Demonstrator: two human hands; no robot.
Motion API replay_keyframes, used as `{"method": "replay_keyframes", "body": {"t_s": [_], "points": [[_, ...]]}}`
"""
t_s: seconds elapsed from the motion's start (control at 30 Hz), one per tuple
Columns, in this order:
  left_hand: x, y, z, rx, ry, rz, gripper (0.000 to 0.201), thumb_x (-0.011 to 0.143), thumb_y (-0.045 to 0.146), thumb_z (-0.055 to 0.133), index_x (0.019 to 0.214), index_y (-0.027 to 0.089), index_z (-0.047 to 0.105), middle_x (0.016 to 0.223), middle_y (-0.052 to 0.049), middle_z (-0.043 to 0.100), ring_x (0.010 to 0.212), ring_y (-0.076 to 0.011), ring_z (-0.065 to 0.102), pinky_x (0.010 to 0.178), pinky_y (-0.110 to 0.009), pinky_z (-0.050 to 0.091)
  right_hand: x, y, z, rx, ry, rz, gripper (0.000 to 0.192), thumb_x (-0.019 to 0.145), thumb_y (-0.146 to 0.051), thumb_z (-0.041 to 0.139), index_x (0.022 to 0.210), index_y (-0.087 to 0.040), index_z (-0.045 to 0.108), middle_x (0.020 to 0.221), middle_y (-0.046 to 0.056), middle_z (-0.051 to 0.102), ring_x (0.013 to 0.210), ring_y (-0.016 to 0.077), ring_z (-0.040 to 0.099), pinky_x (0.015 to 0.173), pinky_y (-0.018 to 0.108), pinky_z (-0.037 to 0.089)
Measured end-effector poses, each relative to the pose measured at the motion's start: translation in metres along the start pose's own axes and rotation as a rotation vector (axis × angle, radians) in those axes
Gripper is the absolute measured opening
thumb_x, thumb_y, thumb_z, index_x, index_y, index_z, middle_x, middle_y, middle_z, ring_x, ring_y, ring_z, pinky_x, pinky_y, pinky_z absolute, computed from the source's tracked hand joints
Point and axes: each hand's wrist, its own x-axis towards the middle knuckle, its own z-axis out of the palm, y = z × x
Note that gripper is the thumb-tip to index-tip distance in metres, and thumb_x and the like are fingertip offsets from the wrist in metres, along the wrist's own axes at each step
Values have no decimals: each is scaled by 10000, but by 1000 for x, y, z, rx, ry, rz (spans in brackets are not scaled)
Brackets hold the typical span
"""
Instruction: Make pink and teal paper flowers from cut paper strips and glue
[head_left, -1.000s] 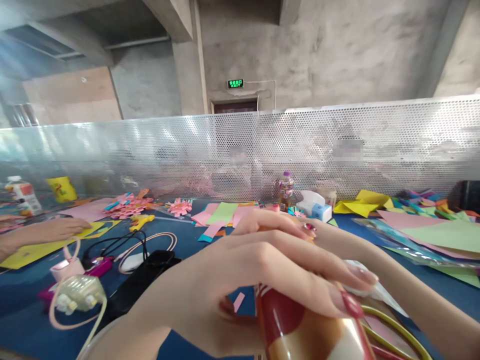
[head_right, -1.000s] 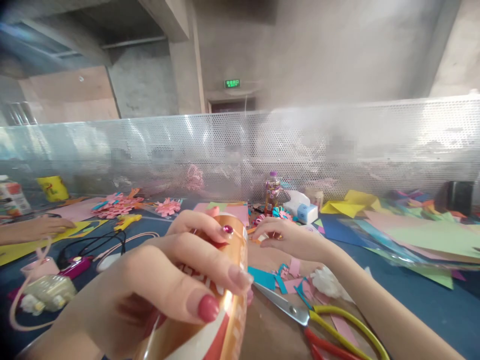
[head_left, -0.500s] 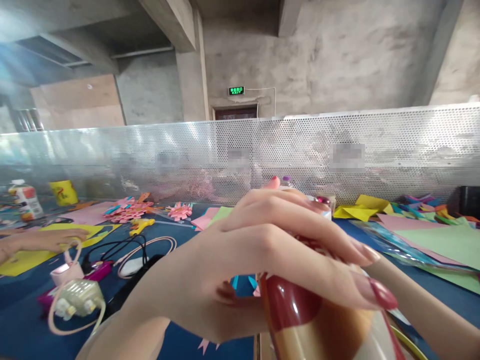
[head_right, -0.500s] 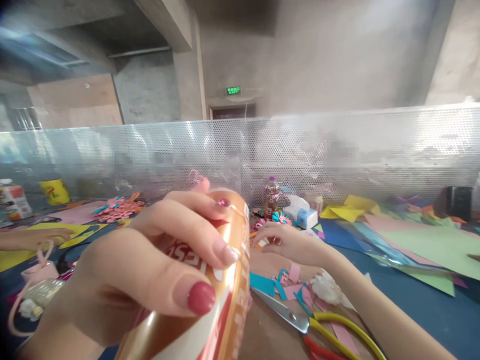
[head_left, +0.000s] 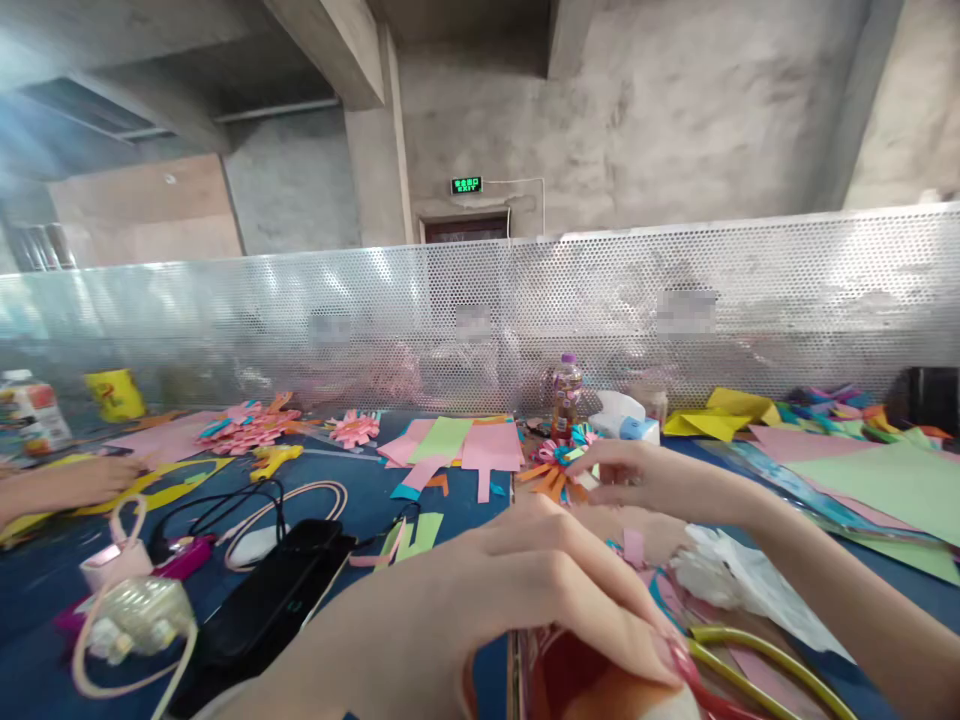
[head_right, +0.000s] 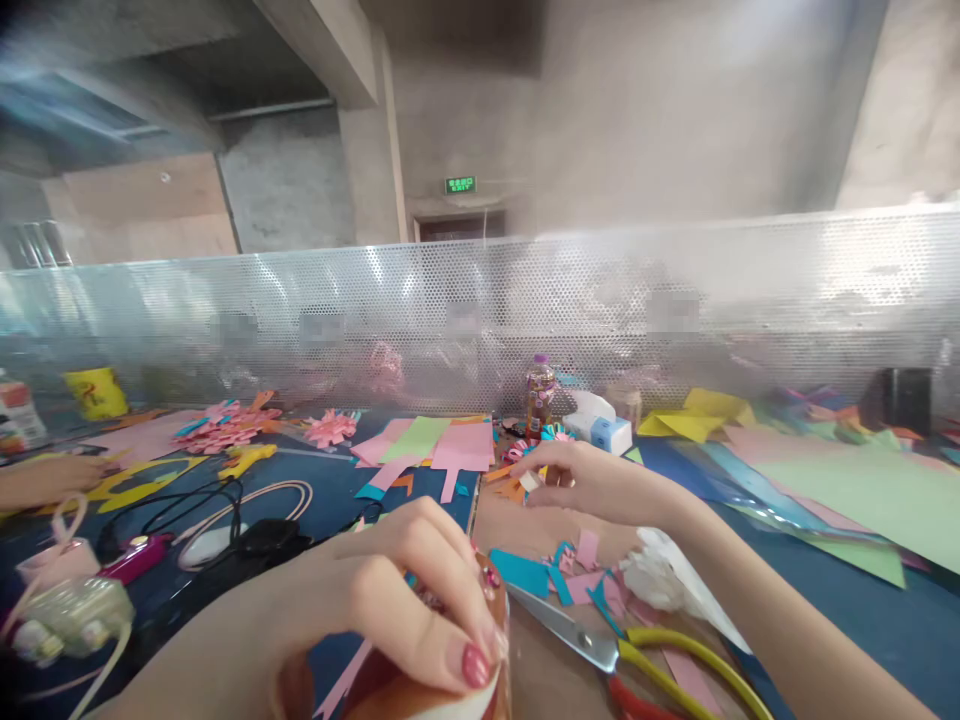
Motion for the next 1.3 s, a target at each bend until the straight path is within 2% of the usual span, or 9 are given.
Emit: {"method": "replay_keyframes", "body": {"t_s": [0.1, 0.2, 0.3, 0.4, 0.53, 0.67, 0.9, 1.13, 1.3], "points": [[-4, -17, 6, -63, 9, 14, 461, 752, 484, 595, 1145, 260, 507, 1093, -66, 595, 1032, -207, 555, 925, -322, 417, -4, -9, -7, 101, 0, 83, 333, 802, -411, 581, 1092, -248, 594, 935, 31, 636, 774, 153, 580, 671, 275, 479], [-10, -42, 11, -124, 3, -34, 585, 647, 428, 711, 1152, 238, 486, 1099, -85, 570, 1025, -231, 551, 893, -352, 436, -10, -22, -13, 252, 45, 7, 327, 798, -373, 599, 1097, -240, 577, 998, 42, 626, 868, 174, 590, 736, 291, 481], [-22, -72, 15, -119, 114, -245, 631, 534, 340, 793, 1081, 224, 501, 1070, -69, 557, 973, -229, 555, 843, -361, 446, -14, -33, -14, 336, 78, -87, 291, 795, -329, 612, 1074, -252, 588, 1047, 33, 617, 922, 179, 591, 787, 299, 476], [-36, -99, 18, -144, 130, -567, 528, 577, 287, 755, 1033, 209, 501, 978, -37, 583, 891, -201, 569, 789, -350, 448, -12, -35, -10, 240, 67, -107, 252, 804, -319, 601, 1051, -267, 610, 1085, 24, 611, 971, 182, 577, 835, 311, 464], [-50, -122, 18, -188, 150, -720, 519, 592, 268, 741, 1040, 217, 483, 968, -19, 580, 885, -191, 574, 784, -340, 442, -4, -26, 1, 133, 42, -60, 222, 820, -306, 569, 1034, -281, 622, 1077, 17, 615, 961, 177, 578, 832, 320, 473], [-54, -128, 15, -130, 177, -741, 461, 617, 255, 720, 1013, 220, 488, 932, -1, 564, 845, -174, 569, 753, -317, 438, 0, -20, 8, 217, 82, -55, 247, 815, -277, 573, 1061, -295, 594, 1085, 5, 607, 950, 159, 587, 829, 300, 483], [-52, -125, 17, -57, 146, -760, 444, 624, 339, 724, 993, 212, 513, 955, -7, 562, 866, -180, 554, 770, -313, 417, 4, -20, 21, -16, 118, -79, 231, 814, -317, 563, 1033, -276, 626, 1098, 28, 603, 969, 186, 564, 817, 327, 475], [-55, -131, 21, -39, 162, -778, 483, 613, 375, 725, 1018, 214, 518, 956, -18, 579, 851, -197, 565, 747, -321, 428, 7, -9, 28, 232, 44, 78, 235, 801, -332, 572, 1022, -250, 580, 1012, 11, 653, 918, 156, 615, 785, 271, 495], [-52, -131, 26, 41, 192, -728, 487, 616, 385, 724, 1033, 223, 531, 988, -19, 580, 874, -199, 567, 767, -315, 430, 10, -4, 40, 54, 101, 329, 491, 856, -566, 367, 619, -170, 535, 478, 12, 561, 381, 110, 529, 440, 248, 439]]}}
